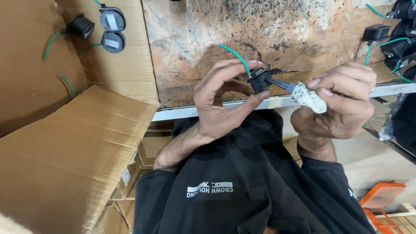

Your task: The person sits at a workbench handling black plug-style electrical components with green wires. They pick up individual components, turn and adjust them by hand, gather them into piles, move groups across the bench, and use a small white handheld tool on one component near the end.

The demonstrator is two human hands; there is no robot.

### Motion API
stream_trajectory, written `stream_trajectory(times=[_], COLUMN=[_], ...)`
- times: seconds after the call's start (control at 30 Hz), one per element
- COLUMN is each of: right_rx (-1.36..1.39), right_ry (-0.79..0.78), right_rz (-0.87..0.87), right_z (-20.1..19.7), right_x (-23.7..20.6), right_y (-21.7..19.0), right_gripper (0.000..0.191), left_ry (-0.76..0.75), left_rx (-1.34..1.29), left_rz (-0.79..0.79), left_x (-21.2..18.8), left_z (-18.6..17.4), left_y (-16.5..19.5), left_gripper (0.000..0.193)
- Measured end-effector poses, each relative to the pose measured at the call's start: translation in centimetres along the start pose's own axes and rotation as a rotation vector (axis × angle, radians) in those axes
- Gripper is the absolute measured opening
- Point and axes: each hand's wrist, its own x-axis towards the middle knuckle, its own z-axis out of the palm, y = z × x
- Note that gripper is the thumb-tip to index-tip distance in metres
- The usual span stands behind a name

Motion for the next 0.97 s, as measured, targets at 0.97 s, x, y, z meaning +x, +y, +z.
stream_trajectory(times=[0.97], right_rx=[-0.164], right_ry=[0.028], right_rz=[0.142], right_z=[-0.8], right_x=[-1.0], right_y=[7.8], right_gripper=[0.032], left_ry=[-0.102], left_rx=[0.206], left_rz=[-0.009], left_x=[-1.2], left_z=[-0.4], left_y=[-0.3], left_gripper=[0.050])
